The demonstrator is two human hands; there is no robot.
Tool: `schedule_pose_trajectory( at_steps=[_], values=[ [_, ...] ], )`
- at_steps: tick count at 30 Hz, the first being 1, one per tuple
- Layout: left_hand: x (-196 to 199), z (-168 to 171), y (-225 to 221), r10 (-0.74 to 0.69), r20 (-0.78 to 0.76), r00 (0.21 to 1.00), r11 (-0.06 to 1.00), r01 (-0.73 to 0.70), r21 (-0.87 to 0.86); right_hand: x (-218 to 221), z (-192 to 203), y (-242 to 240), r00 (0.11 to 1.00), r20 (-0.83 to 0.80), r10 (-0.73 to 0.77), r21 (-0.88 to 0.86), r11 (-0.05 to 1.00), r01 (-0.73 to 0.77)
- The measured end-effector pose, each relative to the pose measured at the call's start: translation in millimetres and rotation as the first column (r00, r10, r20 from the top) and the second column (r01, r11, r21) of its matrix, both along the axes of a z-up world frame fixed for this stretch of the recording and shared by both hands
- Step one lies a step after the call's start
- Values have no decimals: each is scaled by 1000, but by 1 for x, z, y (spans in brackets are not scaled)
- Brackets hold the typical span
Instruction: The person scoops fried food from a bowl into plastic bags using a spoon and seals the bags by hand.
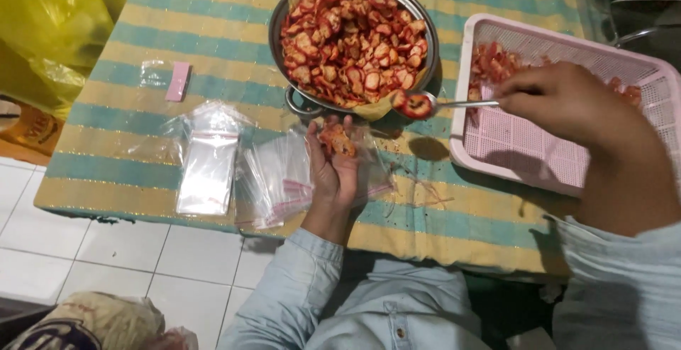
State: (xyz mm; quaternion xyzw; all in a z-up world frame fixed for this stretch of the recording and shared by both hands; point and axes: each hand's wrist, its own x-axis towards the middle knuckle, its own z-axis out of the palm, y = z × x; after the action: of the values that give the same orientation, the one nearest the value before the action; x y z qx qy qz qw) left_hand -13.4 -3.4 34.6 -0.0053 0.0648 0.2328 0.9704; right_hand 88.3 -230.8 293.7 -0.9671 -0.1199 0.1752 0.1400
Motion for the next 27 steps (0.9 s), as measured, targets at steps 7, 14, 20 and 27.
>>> schedule_pose_trajectory(
  at_steps=[7,14,20,27],
  values=[
    [-2,7,-2,39,24,999,999,-38,-35,-18,-7,-4,992,-55,110,-123,986,-116],
    [2,-18,-1,-23,27,999,999,24,-21,-52,-37,39,973,-126,194,43,981,-190],
    [6,-26,0,-46,19,999,998,47,-50,-65,-57,53,843,191,503,32,855,-518],
    [3,-19,0,-38,31,999,998,40,-53,-51,-92,7,544,583,604,-204,757,-621]
  ],
)
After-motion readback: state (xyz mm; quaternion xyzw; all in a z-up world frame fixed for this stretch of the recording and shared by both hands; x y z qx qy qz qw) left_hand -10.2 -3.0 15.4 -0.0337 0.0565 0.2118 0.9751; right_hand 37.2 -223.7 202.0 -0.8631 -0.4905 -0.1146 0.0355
